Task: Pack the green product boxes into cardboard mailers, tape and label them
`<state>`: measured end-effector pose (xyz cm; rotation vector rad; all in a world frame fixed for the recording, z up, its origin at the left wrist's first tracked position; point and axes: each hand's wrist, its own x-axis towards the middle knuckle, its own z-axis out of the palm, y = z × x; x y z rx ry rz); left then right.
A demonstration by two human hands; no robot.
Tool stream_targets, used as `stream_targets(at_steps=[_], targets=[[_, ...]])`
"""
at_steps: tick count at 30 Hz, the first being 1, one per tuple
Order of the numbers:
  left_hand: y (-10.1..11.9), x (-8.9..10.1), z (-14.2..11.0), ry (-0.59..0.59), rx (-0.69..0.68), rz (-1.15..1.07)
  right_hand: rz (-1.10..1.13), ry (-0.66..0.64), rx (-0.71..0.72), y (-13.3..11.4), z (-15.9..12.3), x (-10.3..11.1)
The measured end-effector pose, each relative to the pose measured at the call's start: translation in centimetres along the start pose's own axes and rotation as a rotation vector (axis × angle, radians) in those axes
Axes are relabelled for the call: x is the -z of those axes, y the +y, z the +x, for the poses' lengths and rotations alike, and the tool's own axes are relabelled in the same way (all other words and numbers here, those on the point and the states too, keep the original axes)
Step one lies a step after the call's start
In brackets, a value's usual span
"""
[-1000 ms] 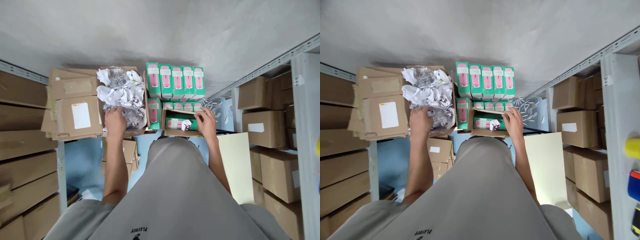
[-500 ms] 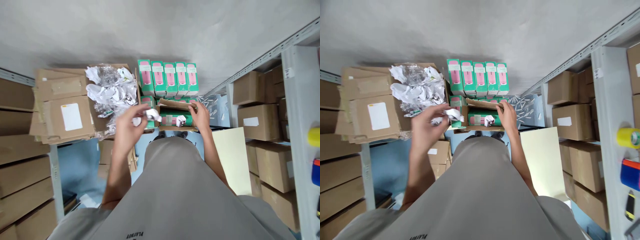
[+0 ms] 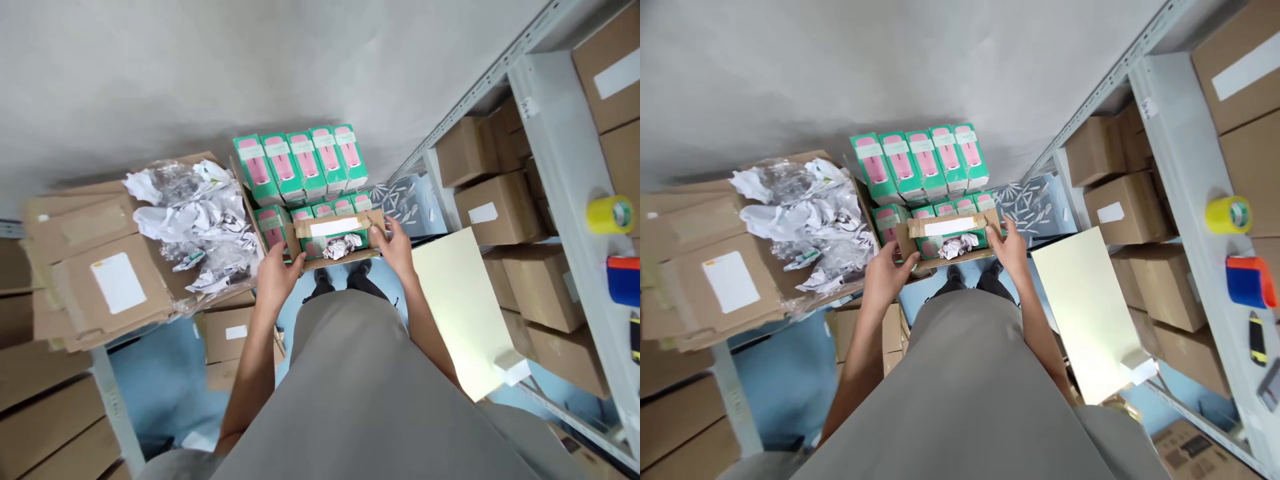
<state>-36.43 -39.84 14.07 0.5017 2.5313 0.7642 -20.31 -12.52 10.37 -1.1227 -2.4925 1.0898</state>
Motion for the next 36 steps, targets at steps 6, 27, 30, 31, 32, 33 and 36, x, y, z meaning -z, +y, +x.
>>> stream_targets(at_steps=[6,27,30,31,32,33,36], targets=[[3.0,-1.4,-0.2,-0.016,-0.053,0.126,0.02,0.037,-0.095,1.2,-4.7,1.0],[30.6,-41.5,-7.9,-0.708,-0.712,0.45,0.06,0.594,-1.076,31.4,-26.6,16.0],[31.8,-44.5,-8.9,-0.71,-0.73,0.471,0.056,0.518,-1.134,33.5,-26.8,16.8],[31.9,-45.0,-9.1,-0.699,-0.747,0.464,0.044,0.529,-1.117,34.0,-26.7,17.2],[31.9,-45.2,-9.4,-0.687,-0.766,0.454,0.028,0.552,-1.089,34.4,-26.4,17.6],[31.8,-45.1,-9.6,-0.677,-0.785,0.441,0.01,0.576,-1.058,34.8,-26.1,18.0],[31.3,-44.3,-10.3,-0.665,-0.859,0.379,-0.032,0.608,-1.0,36.0,-24.9,19.7]])
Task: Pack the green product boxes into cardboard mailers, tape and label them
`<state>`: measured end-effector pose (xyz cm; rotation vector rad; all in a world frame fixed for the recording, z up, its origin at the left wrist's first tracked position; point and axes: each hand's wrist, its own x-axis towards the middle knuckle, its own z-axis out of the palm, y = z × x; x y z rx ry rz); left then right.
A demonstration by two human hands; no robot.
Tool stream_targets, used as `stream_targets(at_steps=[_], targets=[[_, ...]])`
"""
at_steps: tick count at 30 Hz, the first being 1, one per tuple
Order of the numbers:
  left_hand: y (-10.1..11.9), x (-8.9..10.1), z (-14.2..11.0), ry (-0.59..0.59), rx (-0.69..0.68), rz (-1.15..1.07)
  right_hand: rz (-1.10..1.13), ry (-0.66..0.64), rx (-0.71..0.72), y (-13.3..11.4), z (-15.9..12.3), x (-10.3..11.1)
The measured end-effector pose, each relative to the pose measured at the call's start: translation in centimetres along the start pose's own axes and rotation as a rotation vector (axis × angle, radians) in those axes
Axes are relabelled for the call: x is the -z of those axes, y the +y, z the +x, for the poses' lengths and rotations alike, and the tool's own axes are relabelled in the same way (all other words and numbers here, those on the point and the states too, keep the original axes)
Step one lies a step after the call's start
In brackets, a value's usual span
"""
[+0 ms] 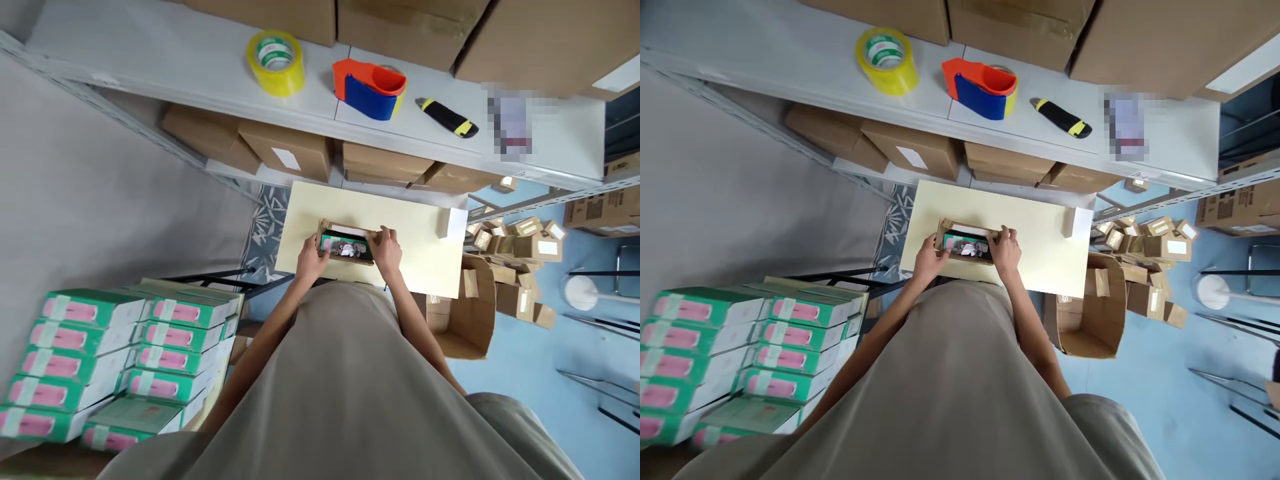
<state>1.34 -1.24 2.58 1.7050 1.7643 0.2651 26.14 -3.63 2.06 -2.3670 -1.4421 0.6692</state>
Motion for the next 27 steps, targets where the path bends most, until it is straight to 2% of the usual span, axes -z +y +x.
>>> stream_targets(at_steps=[3,7,11,18,23,27], targets=[[0.0,0.3,-1.2,-0.026,-0.135,-0.007,0.028,0.008,0.043,-0.5,2.0,0.5],[-0.1,0.6,-1.4,-0.176,-0.304,0.073,0.142,-0.051,0.092,-0.6,3.2,0.7],[-0.1,0.6,-0.9,-0.286,-0.351,0.226,0.192,-0.151,0.102,-0.6,2.3,0.4],[0.0,0.8,-0.5,-0.323,-0.401,0.374,0.329,-0.179,0.142,0.5,0.6,-0.4],[0.0,-0.1,0.8,-0.265,-0.356,0.392,0.278,-0.181,0.256,1.7,-0.3,-1.1],[-0.3,-2.4,1.6,-0.036,-0.201,0.292,0.175,-0.131,0.346,3.2,-1.2,-2.2]])
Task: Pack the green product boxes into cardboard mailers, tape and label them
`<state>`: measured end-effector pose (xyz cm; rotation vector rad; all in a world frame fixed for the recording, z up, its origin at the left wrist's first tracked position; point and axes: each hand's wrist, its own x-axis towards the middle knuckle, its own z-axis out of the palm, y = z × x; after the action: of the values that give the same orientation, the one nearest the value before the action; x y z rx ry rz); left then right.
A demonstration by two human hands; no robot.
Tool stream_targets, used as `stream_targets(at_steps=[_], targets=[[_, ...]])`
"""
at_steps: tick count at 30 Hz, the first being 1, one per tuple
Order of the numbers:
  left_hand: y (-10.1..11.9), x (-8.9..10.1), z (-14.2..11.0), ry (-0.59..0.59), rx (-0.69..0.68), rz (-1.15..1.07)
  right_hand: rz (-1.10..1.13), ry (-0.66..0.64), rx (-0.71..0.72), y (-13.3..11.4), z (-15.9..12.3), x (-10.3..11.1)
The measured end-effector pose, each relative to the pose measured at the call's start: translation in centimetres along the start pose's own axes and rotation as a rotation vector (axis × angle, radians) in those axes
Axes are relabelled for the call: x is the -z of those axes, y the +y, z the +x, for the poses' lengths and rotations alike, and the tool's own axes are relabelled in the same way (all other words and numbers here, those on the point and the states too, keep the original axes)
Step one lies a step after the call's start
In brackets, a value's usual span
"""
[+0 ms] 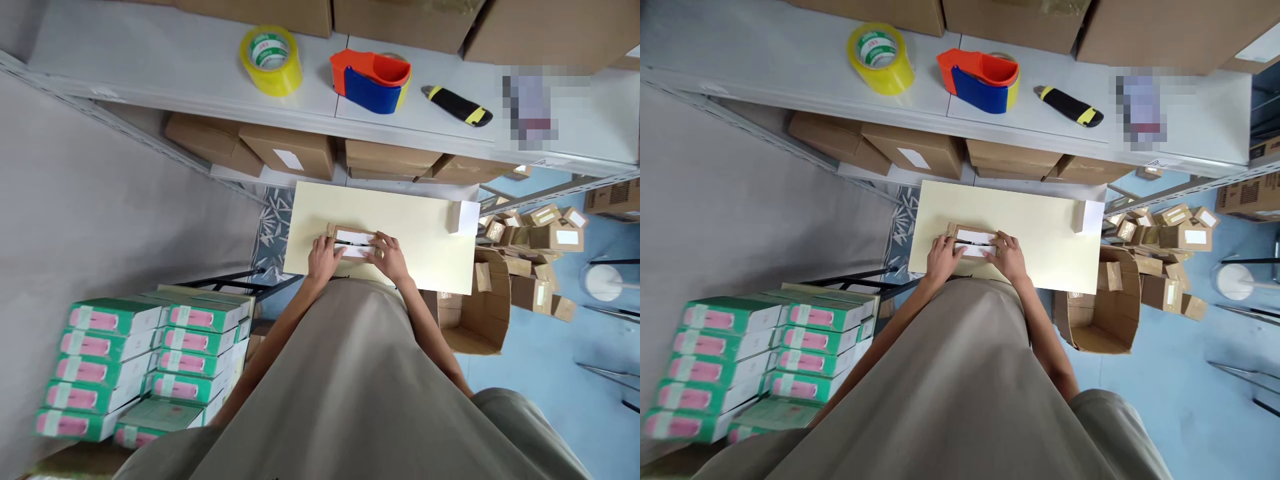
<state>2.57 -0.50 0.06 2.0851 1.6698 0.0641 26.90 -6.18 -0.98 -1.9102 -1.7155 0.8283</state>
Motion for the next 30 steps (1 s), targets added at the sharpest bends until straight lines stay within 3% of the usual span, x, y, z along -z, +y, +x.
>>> stream_targets(at_steps=[3,5,10,15,18,24,27,30], targets=[[-0.3,-1.5,0.0,0.199,0.096,-0.104,-0.033,0.041,0.034,1.2,-0.4,-0.8],[-0.9,-2.0,0.0,0.263,0.062,-0.156,-0.03,0.052,0.048,1.9,-0.4,-1.3],[-3.0,-1.8,0.7,0.153,-0.063,-0.228,-0.048,0.062,0.1,2.5,-0.5,-1.9],[-3.5,-0.9,2.0,0.16,-0.106,-0.207,-0.163,0.01,0.141,1.4,0.9,-0.9],[-3.0,-0.4,2.9,0.145,-0.194,-0.137,-0.236,0.05,0.239,-1.2,4.4,2.1],[-1.9,0.9,3.5,0.054,-0.218,-0.024,-0.314,0.443,0.418,-11.6,15.4,12.7],[-0.9,2.2,3.9,-0.024,-0.221,0.003,-0.411,0.462,0.361,-15.5,21.2,16.1],[1.2,5.3,6.1,-0.088,-0.264,-0.027,-0.498,0.365,0.239,-17.2,25.3,16.9]])
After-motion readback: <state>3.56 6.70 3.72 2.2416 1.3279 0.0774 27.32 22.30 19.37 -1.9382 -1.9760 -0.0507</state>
